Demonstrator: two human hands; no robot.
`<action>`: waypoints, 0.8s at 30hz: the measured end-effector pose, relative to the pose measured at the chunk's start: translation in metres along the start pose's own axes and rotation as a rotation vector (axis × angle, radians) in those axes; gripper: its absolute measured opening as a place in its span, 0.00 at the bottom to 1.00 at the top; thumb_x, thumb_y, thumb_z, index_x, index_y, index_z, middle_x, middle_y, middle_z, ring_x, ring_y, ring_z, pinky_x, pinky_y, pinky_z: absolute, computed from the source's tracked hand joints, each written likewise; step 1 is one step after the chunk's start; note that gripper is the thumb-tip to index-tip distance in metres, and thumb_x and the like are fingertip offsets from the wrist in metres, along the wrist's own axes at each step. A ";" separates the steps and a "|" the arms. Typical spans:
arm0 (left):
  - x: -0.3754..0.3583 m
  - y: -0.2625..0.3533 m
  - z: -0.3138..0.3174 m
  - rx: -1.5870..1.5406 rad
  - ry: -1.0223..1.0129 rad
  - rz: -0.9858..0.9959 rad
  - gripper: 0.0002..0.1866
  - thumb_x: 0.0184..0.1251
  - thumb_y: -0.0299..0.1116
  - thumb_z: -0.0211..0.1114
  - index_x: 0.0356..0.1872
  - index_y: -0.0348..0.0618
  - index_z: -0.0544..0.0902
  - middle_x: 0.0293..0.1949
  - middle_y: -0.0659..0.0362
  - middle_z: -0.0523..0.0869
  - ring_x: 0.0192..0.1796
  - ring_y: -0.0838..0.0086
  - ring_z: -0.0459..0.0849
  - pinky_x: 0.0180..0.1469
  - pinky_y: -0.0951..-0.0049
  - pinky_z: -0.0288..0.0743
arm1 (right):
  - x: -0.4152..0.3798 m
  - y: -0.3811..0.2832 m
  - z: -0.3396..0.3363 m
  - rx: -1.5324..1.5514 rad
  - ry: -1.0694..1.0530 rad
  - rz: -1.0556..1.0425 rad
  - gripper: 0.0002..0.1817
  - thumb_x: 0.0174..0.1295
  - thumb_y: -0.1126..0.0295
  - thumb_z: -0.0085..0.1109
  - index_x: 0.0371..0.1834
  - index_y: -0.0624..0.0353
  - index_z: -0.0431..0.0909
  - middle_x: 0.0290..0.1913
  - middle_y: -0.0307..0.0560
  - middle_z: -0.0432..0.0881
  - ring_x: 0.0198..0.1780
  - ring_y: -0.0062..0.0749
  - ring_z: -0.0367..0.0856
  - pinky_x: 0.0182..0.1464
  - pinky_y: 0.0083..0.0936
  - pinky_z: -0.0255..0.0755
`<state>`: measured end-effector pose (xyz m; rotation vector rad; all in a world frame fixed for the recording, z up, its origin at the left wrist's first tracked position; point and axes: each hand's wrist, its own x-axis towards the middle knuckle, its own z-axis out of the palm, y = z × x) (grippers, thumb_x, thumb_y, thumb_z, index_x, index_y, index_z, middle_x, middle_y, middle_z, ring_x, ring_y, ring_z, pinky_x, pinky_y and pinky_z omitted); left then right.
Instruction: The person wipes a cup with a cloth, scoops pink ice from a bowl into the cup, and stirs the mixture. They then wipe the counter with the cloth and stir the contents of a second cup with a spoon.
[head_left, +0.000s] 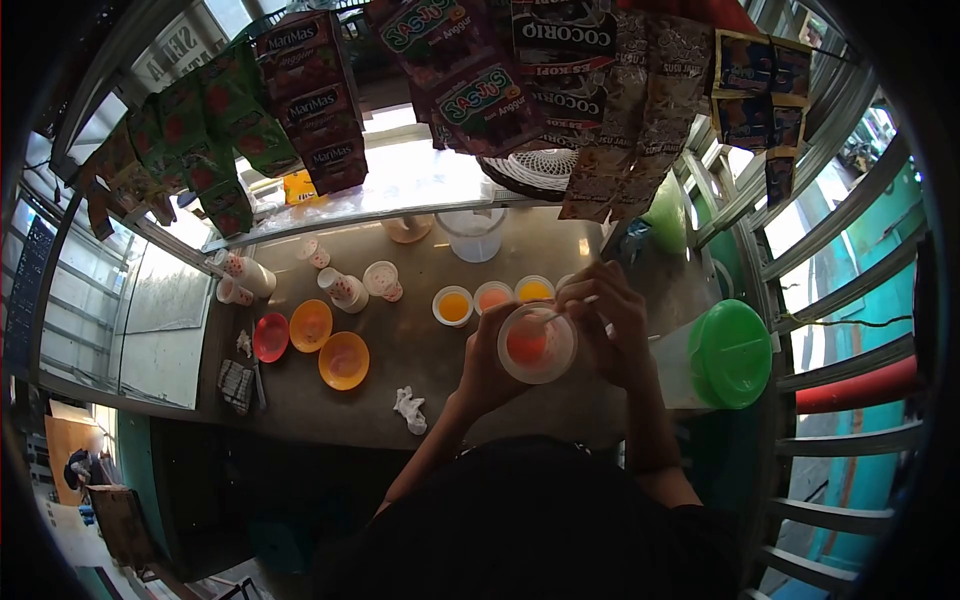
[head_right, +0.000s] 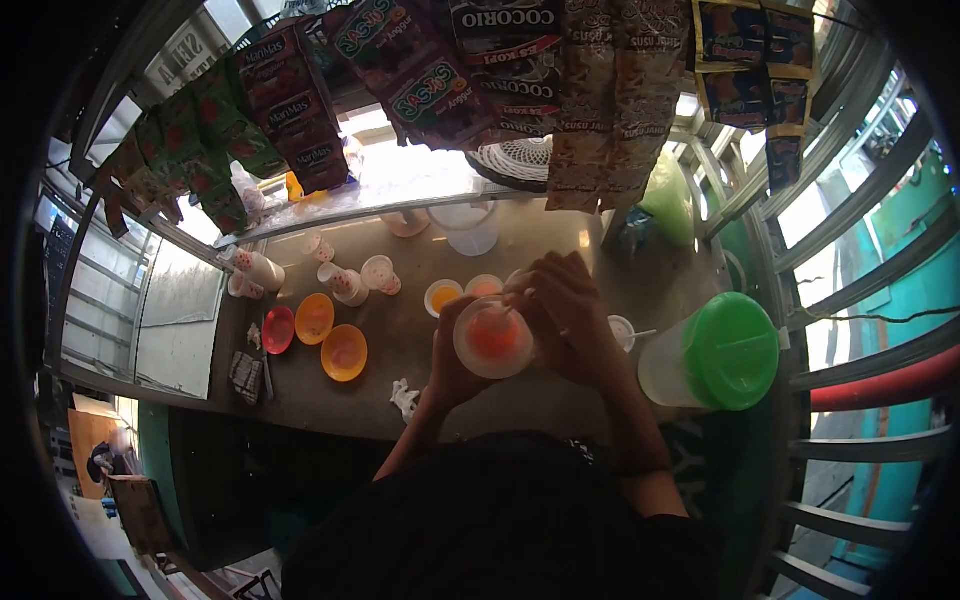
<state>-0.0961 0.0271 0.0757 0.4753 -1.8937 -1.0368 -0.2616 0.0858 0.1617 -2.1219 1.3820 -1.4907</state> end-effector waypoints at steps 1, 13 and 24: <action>0.002 0.002 0.000 0.015 0.007 0.025 0.42 0.44 0.32 0.82 0.60 0.41 0.65 0.50 0.49 0.84 0.51 0.60 0.86 0.51 0.64 0.81 | 0.001 -0.002 -0.002 -0.091 0.019 0.003 0.01 0.59 0.75 0.58 0.32 0.59 0.77 0.35 0.43 0.81 0.38 0.36 0.76 0.45 0.31 0.62; -0.001 0.001 0.004 0.013 0.024 -0.033 0.45 0.42 0.37 0.85 0.57 0.41 0.61 0.45 0.47 0.84 0.47 0.62 0.87 0.46 0.65 0.81 | -0.005 -0.003 0.004 -0.075 -0.016 0.010 0.01 0.59 0.74 0.58 0.33 0.59 0.77 0.35 0.42 0.81 0.39 0.35 0.76 0.46 0.31 0.62; -0.002 0.001 0.001 0.062 0.003 0.036 0.42 0.42 0.41 0.85 0.56 0.37 0.68 0.47 0.52 0.82 0.48 0.66 0.84 0.50 0.68 0.78 | -0.006 -0.003 0.007 -0.106 0.110 0.063 0.03 0.62 0.74 0.56 0.31 0.60 0.77 0.33 0.43 0.82 0.38 0.34 0.79 0.47 0.29 0.63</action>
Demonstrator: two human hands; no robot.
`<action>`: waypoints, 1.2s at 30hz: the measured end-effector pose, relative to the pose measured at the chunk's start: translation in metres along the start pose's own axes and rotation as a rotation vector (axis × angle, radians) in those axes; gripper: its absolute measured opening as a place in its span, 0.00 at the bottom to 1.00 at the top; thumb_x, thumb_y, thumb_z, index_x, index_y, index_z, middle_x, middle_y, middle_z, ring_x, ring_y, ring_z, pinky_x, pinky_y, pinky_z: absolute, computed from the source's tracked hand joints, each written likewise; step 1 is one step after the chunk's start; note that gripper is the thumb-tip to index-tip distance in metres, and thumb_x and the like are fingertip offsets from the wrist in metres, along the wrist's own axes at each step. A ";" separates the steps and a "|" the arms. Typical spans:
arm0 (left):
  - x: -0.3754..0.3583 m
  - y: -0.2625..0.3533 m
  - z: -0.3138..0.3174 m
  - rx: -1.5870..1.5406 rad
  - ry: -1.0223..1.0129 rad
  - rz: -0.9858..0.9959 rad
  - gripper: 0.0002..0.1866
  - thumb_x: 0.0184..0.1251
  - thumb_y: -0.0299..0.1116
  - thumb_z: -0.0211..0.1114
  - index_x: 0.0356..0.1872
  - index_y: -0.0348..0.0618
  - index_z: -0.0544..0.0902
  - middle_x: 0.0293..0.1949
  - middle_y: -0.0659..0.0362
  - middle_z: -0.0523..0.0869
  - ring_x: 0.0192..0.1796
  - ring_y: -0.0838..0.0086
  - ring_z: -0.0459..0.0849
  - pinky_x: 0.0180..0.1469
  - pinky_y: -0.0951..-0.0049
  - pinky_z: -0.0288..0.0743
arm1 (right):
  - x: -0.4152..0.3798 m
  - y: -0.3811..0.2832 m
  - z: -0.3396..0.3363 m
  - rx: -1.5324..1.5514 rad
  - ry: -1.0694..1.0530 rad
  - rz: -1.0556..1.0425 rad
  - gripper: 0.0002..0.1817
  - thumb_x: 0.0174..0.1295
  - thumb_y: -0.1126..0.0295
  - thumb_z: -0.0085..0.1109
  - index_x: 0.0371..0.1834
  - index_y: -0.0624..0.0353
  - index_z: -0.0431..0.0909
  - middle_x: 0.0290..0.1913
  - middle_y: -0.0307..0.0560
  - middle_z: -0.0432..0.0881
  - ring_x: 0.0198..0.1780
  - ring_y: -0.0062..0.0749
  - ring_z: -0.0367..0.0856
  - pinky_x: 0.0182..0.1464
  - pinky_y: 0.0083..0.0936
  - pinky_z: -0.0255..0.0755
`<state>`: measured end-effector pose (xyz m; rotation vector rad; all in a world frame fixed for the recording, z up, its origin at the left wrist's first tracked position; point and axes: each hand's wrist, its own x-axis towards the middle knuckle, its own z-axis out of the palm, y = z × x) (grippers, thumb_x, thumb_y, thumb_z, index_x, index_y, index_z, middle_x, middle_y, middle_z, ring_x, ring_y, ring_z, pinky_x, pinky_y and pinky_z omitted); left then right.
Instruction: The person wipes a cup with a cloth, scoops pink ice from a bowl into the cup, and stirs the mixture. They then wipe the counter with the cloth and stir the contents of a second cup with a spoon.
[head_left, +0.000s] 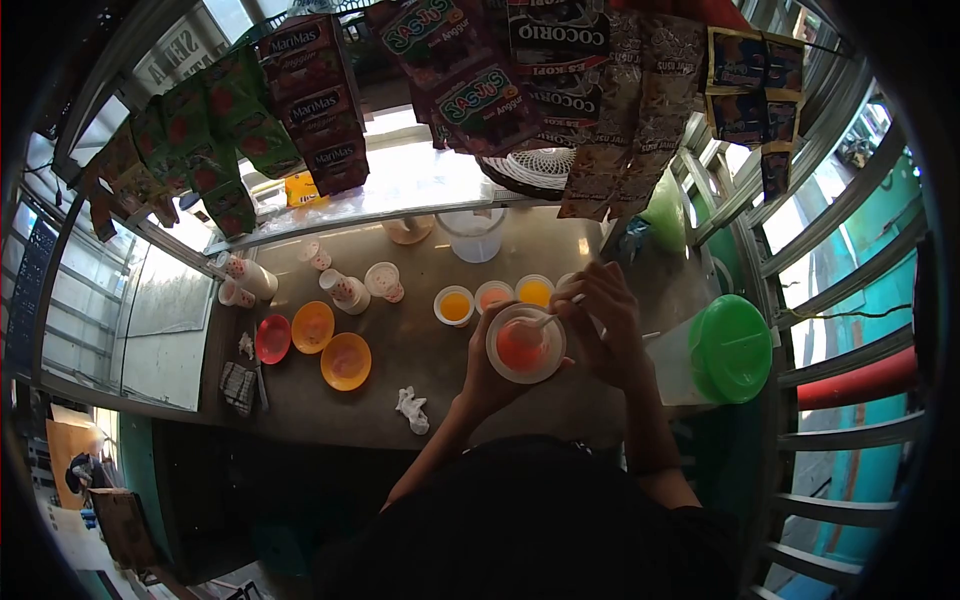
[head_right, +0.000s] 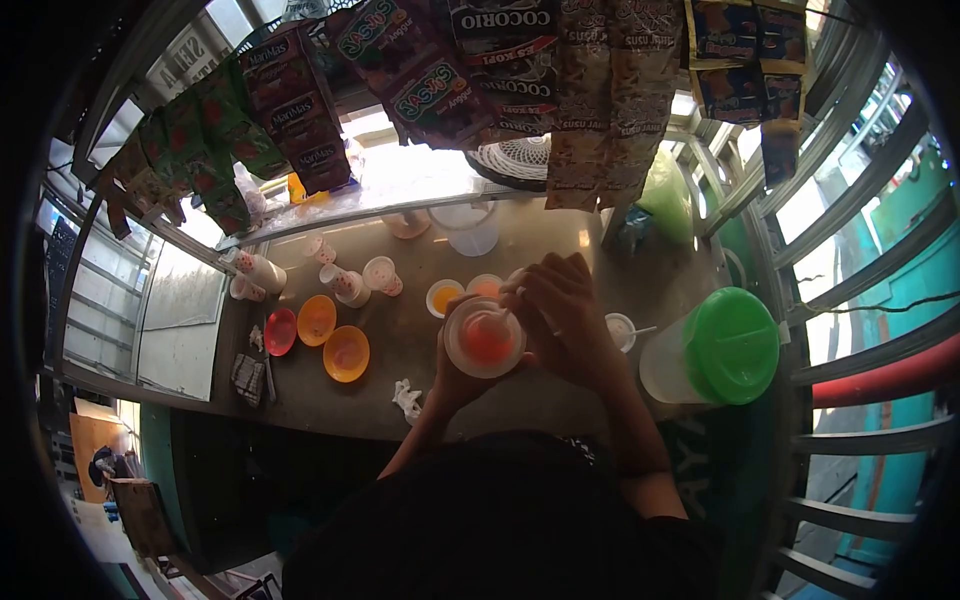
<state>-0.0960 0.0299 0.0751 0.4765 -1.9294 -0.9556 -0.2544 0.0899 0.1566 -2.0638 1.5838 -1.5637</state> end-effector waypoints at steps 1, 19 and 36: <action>-0.003 -0.007 0.002 0.007 0.005 0.016 0.41 0.41 0.40 0.85 0.55 0.37 0.70 0.48 0.52 0.80 0.49 0.66 0.83 0.52 0.67 0.77 | 0.000 -0.001 0.000 -0.013 -0.104 -0.043 0.03 0.61 0.74 0.57 0.31 0.60 0.77 0.32 0.43 0.82 0.38 0.35 0.79 0.47 0.30 0.63; -0.004 -0.011 0.006 -0.039 0.161 0.088 0.37 0.38 0.27 0.81 0.54 0.39 0.72 0.52 0.50 0.75 0.55 0.58 0.76 0.57 0.61 0.71 | -0.008 -0.010 0.000 -0.112 -0.113 -0.215 0.07 0.55 0.71 0.64 0.37 0.54 0.79 0.36 0.37 0.82 0.39 0.32 0.77 0.44 0.31 0.62; -0.003 -0.011 0.004 0.129 0.231 0.017 0.36 0.39 0.28 0.81 0.53 0.40 0.72 0.54 0.50 0.73 0.57 0.56 0.74 0.58 0.59 0.70 | -0.069 0.003 0.032 -0.257 0.211 -0.156 0.09 0.57 0.75 0.66 0.42 0.60 0.83 0.33 0.40 0.85 0.30 0.27 0.76 0.37 0.27 0.64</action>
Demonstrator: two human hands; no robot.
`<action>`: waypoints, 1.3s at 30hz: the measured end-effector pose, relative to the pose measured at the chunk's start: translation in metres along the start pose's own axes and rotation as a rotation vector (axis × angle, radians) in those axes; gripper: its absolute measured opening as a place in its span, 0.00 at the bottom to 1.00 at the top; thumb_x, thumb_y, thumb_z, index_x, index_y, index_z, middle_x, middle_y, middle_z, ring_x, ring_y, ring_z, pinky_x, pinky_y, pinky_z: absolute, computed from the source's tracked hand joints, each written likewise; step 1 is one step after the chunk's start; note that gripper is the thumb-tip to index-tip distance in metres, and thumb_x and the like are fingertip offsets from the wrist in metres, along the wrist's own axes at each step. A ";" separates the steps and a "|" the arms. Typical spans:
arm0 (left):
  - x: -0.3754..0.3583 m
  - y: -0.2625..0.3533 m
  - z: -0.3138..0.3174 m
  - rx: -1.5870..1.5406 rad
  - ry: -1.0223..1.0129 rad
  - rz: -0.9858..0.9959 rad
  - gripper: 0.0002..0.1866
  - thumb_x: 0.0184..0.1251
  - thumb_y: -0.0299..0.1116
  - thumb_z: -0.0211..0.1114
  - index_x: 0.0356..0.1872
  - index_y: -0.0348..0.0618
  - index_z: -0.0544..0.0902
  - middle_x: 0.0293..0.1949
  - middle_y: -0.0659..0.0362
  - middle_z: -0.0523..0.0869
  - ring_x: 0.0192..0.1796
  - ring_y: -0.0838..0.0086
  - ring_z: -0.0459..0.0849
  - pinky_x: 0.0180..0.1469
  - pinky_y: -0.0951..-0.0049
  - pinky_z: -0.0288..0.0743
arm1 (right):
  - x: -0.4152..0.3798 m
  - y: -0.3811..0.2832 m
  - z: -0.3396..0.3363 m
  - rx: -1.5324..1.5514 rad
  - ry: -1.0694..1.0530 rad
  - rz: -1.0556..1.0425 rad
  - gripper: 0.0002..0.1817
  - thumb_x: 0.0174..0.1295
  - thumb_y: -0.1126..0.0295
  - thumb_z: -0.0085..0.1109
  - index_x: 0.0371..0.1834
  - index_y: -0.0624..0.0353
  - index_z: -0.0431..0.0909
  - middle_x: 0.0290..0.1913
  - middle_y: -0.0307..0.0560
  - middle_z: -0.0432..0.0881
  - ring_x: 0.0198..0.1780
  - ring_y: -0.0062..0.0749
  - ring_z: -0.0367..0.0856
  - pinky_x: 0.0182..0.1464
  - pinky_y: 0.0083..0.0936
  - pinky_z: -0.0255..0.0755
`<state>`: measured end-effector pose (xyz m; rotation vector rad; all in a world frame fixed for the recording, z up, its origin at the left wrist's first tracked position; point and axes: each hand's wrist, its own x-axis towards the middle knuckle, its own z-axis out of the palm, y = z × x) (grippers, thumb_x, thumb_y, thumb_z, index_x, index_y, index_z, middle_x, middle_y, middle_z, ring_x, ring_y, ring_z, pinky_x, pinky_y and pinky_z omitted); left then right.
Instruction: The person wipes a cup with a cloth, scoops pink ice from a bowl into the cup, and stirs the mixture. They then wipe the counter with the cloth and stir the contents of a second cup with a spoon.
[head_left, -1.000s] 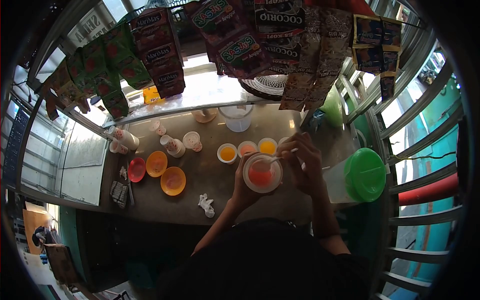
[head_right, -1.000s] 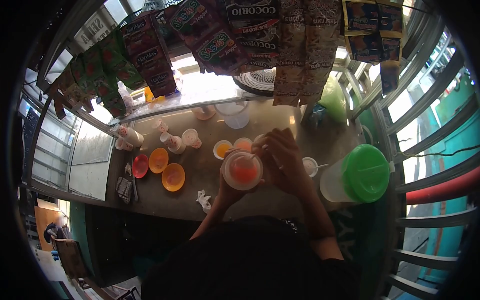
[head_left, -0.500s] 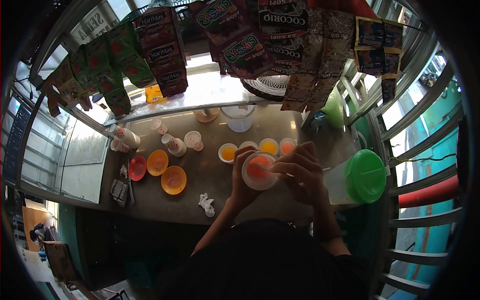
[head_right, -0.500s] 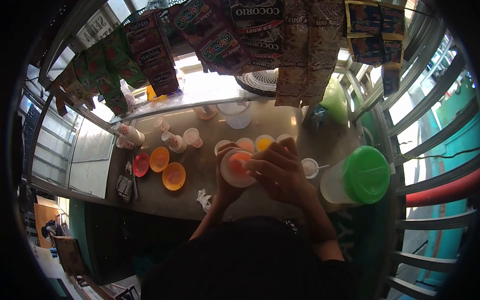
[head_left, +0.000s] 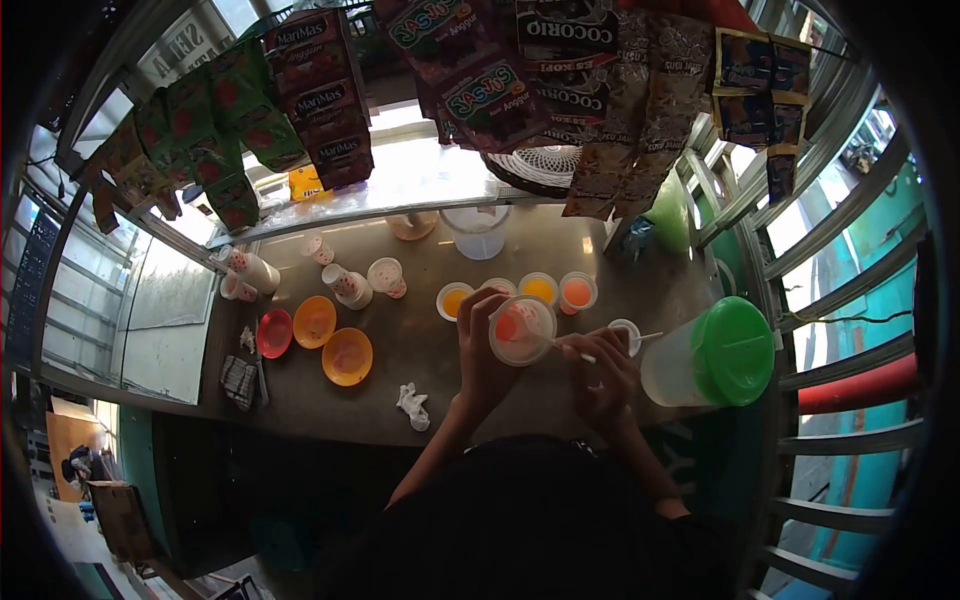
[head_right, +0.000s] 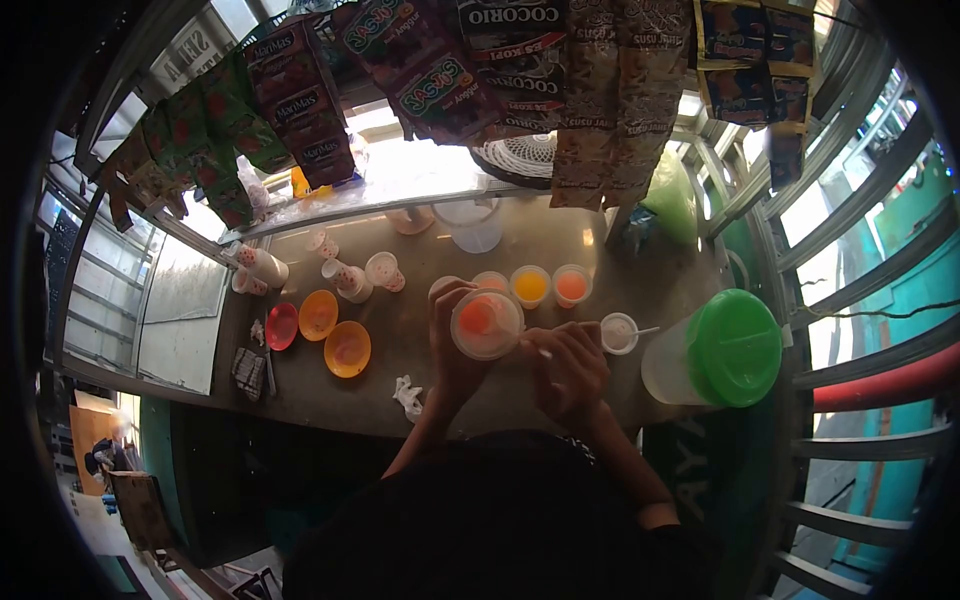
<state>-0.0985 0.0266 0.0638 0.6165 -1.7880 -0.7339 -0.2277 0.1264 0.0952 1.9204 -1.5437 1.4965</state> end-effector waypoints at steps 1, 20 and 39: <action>-0.001 -0.001 0.000 0.070 -0.013 0.004 0.36 0.39 0.29 0.81 0.53 0.40 0.72 0.54 0.49 0.74 0.57 0.55 0.74 0.58 0.58 0.70 | -0.012 0.002 0.006 0.083 0.041 0.224 0.07 0.59 0.76 0.64 0.41 0.62 0.83 0.32 0.43 0.85 0.29 0.29 0.77 0.36 0.26 0.65; -0.011 -0.012 0.002 0.117 -0.071 -0.030 0.35 0.39 0.28 0.80 0.53 0.40 0.73 0.53 0.49 0.74 0.57 0.54 0.75 0.58 0.58 0.72 | -0.020 -0.005 0.010 -0.080 0.000 0.153 0.07 0.59 0.75 0.63 0.41 0.59 0.83 0.36 0.40 0.86 0.33 0.29 0.79 0.40 0.27 0.64; -0.021 -0.024 0.004 -0.035 -0.091 -0.105 0.36 0.39 0.29 0.81 0.53 0.39 0.73 0.53 0.49 0.75 0.59 0.54 0.75 0.60 0.59 0.71 | -0.003 -0.014 -0.007 -0.147 -0.293 -0.117 0.15 0.56 0.71 0.65 0.48 0.56 0.80 0.42 0.40 0.84 0.43 0.32 0.80 0.45 0.31 0.67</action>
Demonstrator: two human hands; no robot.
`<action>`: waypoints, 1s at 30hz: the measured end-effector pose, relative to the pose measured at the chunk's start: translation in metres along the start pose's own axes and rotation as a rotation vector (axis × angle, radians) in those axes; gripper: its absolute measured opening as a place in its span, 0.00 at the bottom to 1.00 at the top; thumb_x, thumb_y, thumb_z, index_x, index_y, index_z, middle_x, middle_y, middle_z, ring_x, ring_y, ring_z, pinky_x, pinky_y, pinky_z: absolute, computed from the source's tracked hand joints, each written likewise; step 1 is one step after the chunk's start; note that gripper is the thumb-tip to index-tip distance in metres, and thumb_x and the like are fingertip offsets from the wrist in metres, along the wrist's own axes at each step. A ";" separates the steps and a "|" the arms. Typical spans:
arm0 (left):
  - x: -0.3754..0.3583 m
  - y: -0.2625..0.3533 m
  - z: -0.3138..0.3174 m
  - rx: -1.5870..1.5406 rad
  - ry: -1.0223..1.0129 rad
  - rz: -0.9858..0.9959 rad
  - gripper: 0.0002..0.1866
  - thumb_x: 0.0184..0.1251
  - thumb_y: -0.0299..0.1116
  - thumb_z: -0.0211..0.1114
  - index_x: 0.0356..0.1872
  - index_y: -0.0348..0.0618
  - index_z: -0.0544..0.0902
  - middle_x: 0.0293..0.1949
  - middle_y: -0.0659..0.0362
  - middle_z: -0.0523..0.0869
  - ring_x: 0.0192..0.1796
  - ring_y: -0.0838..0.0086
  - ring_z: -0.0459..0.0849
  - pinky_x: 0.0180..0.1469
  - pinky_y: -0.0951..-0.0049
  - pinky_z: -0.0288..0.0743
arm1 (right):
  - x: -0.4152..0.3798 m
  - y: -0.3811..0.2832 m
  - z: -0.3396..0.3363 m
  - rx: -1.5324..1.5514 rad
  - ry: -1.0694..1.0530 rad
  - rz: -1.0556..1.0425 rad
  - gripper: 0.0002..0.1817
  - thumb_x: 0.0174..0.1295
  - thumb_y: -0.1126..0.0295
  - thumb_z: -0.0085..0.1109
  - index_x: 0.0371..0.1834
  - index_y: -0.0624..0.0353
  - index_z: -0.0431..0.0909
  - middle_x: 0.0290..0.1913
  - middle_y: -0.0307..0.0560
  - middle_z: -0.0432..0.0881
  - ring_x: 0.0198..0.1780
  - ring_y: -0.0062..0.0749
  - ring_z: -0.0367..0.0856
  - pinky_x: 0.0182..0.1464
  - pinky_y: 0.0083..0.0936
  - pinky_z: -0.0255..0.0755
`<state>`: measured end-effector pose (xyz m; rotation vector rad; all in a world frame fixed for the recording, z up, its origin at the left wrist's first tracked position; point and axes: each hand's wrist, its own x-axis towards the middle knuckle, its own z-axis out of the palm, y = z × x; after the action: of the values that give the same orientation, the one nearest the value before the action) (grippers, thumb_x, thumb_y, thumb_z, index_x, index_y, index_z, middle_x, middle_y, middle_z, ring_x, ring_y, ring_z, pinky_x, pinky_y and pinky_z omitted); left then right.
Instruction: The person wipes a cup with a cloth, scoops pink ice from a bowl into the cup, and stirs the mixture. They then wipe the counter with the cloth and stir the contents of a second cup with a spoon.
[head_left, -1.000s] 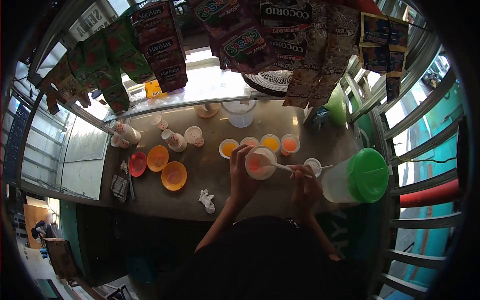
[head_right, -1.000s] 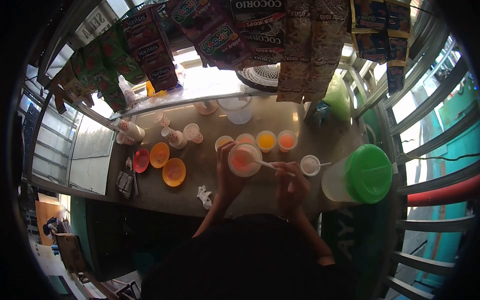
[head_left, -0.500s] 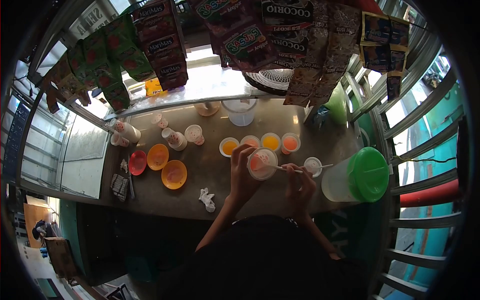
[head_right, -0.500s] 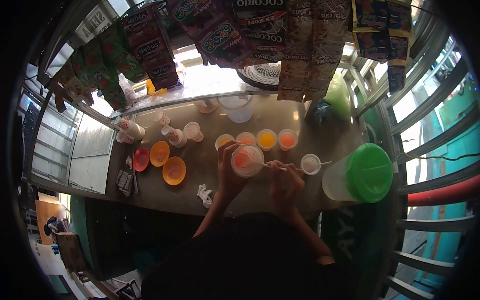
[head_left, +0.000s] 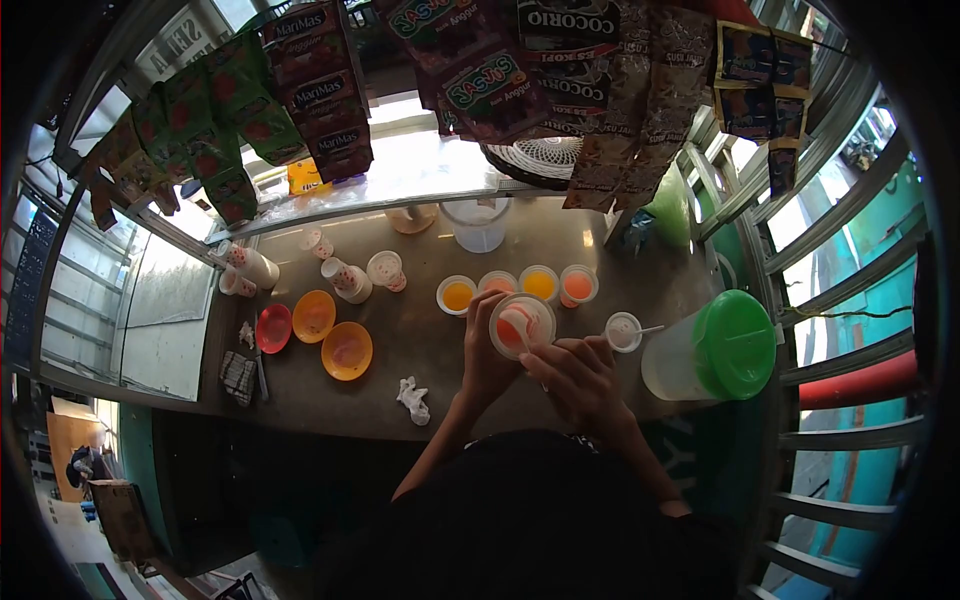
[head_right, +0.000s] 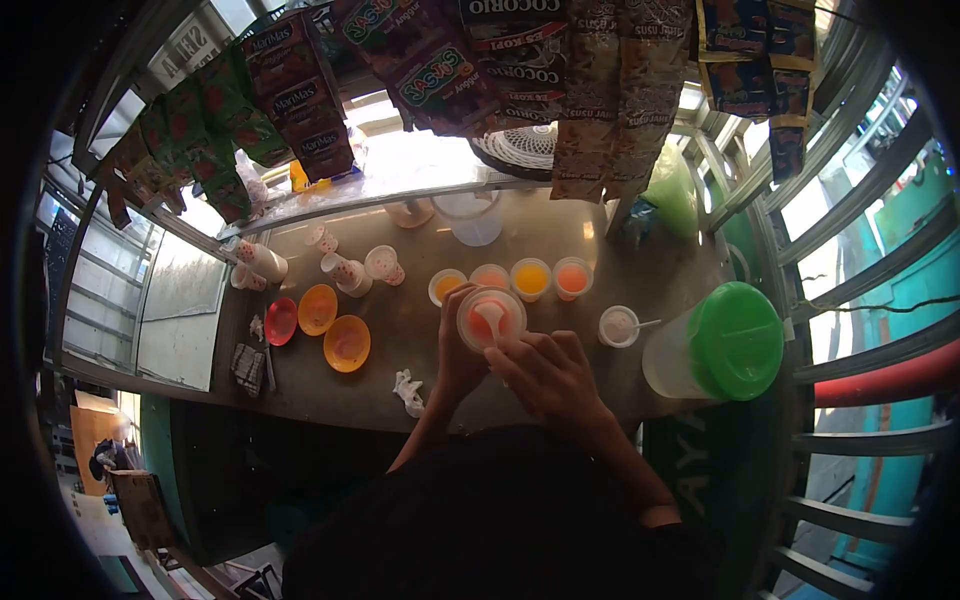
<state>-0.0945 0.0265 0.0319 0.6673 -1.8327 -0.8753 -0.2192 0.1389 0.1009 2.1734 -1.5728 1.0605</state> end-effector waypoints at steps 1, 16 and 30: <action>-0.001 -0.001 0.000 0.005 0.007 -0.006 0.36 0.39 0.30 0.81 0.53 0.39 0.73 0.53 0.49 0.75 0.58 0.54 0.76 0.59 0.59 0.72 | 0.000 0.001 0.000 0.059 -0.007 0.005 0.15 0.55 0.72 0.65 0.48 0.56 0.80 0.43 0.39 0.83 0.44 0.32 0.80 0.45 0.31 0.66; -0.003 0.009 -0.001 0.016 -0.022 0.012 0.38 0.38 0.32 0.83 0.54 0.39 0.73 0.53 0.48 0.74 0.57 0.54 0.77 0.57 0.59 0.74 | 0.011 0.011 -0.021 0.123 -0.009 0.061 0.14 0.50 0.74 0.64 0.42 0.55 0.79 0.42 0.39 0.82 0.43 0.32 0.80 0.46 0.30 0.67; -0.003 0.012 0.001 0.006 -0.038 0.026 0.38 0.37 0.32 0.83 0.54 0.39 0.73 0.53 0.48 0.75 0.57 0.53 0.76 0.59 0.58 0.73 | 0.010 0.011 -0.015 0.218 0.007 0.128 0.13 0.52 0.76 0.65 0.41 0.57 0.80 0.38 0.38 0.82 0.39 0.31 0.80 0.43 0.29 0.67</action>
<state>-0.0952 0.0364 0.0390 0.6336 -1.8745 -0.8709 -0.2335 0.1369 0.1162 2.2254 -1.6828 1.3348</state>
